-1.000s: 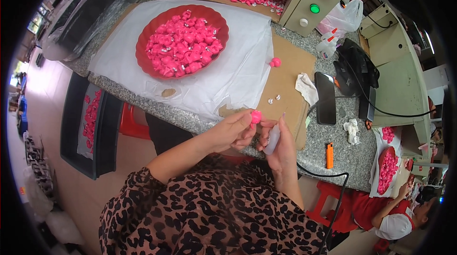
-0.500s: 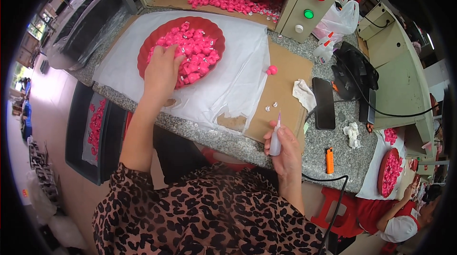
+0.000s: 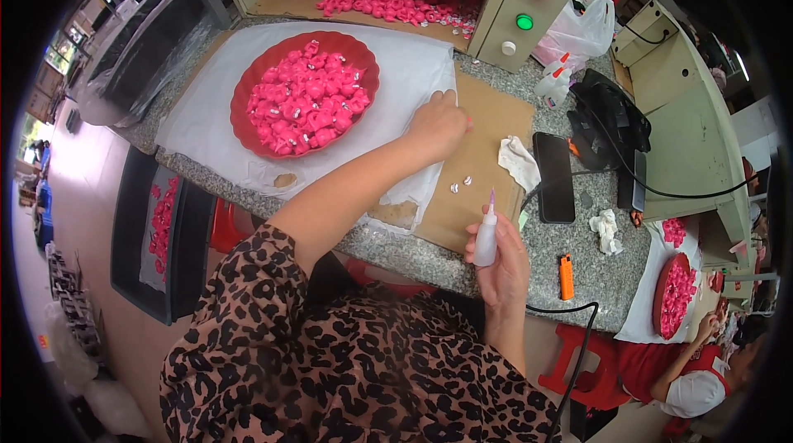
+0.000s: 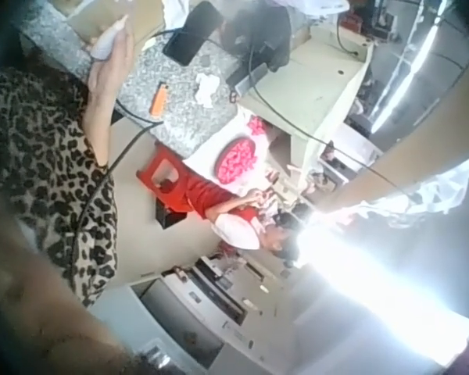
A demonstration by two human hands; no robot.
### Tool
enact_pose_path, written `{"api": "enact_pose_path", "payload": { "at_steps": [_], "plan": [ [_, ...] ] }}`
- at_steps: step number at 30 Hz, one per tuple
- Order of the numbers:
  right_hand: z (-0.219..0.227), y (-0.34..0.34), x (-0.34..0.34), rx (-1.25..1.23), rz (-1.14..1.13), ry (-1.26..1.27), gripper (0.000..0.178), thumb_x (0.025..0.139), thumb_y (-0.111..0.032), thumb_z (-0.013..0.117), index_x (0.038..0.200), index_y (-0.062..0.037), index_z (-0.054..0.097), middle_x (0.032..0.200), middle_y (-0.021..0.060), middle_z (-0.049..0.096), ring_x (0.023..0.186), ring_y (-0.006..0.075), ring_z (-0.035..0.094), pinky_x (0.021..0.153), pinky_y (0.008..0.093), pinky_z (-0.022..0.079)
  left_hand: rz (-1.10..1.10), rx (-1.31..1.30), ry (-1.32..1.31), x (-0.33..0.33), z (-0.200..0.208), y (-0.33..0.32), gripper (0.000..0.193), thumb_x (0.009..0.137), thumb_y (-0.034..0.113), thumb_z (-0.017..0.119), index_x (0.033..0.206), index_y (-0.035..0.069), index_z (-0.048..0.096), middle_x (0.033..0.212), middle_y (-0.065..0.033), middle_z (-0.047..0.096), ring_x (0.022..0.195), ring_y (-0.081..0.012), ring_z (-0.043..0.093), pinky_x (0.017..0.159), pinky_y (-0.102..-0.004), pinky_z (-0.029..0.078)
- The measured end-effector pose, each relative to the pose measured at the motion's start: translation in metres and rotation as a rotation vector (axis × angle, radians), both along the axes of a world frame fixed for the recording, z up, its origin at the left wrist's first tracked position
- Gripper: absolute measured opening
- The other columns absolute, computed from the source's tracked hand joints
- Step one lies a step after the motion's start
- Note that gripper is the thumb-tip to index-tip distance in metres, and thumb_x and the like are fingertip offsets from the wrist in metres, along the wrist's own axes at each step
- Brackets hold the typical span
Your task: The person applies glue from a dispenser bottle to plastic toy parts, presses small detail pieces onto them by hand, and reaches into a heating machine to retrieve more parts onto the work surface.
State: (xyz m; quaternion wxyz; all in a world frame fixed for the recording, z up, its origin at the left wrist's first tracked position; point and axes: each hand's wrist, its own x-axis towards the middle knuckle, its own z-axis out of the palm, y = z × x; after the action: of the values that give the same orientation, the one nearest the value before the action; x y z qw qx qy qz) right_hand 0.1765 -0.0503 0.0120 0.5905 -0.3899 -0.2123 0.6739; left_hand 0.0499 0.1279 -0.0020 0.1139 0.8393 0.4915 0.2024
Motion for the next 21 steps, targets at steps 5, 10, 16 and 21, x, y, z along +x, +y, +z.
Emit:
{"api": "enact_pose_path", "payload": {
  "at_steps": [5, 10, 16, 21],
  "plan": [
    [-0.012, 0.000, 0.011, 0.064, -0.121, 0.008, 0.024, 0.083, -0.013, 0.050, 0.103, -0.0001, 0.045, 0.087, 0.0125, 0.056, 0.064, 0.0145, 0.053, 0.057, 0.0239, 0.044, -0.055, 0.078, -0.228, -0.016, -0.003, -0.035, 0.016, 0.077, 0.015, 0.056, 0.086, 0.001, 0.058, 0.092, -0.0130, 0.051, 0.081, -0.0253, 0.053, 0.072, -0.0328, 0.043],
    [-0.014, 0.005, 0.005, 0.137, -0.211, 0.037, 0.023, 0.081, -0.012, 0.056, 0.100, -0.0016, 0.047, 0.086, 0.0087, 0.056, 0.069, 0.0119, 0.051, 0.060, 0.0210, 0.041, -0.050, -0.485, -1.076, -0.048, -0.015, -0.094, 0.013, 0.074, 0.003, 0.061, 0.086, -0.001, 0.056, 0.086, -0.0056, 0.052, 0.067, -0.0081, 0.053, 0.059, -0.0202, 0.044],
    [-0.018, 0.002, -0.013, 0.217, -0.234, -0.194, 0.024, 0.080, -0.012, 0.058, 0.099, -0.0014, 0.047, 0.086, 0.0054, 0.053, 0.072, 0.0107, 0.050, 0.062, 0.0206, 0.040, 0.030, -0.511, -1.209, -0.061, -0.023, -0.133, 0.016, 0.074, -0.008, 0.058, 0.089, -0.004, 0.053, 0.100, -0.0079, 0.047, 0.081, -0.0090, 0.054, 0.068, -0.0195, 0.046],
    [-0.015, -0.005, -0.029, 0.313, -0.291, -0.492, 0.022, 0.082, -0.011, 0.055, 0.096, 0.0000, 0.043, 0.086, 0.0079, 0.051, 0.068, 0.0114, 0.051, 0.059, 0.0225, 0.043, 0.045, -0.397, -1.145, -0.060, -0.027, -0.136, 0.014, 0.074, -0.007, 0.058, 0.087, -0.003, 0.053, 0.102, -0.0097, 0.046, 0.082, -0.0100, 0.054, 0.069, -0.0202, 0.047]
  ]
}}
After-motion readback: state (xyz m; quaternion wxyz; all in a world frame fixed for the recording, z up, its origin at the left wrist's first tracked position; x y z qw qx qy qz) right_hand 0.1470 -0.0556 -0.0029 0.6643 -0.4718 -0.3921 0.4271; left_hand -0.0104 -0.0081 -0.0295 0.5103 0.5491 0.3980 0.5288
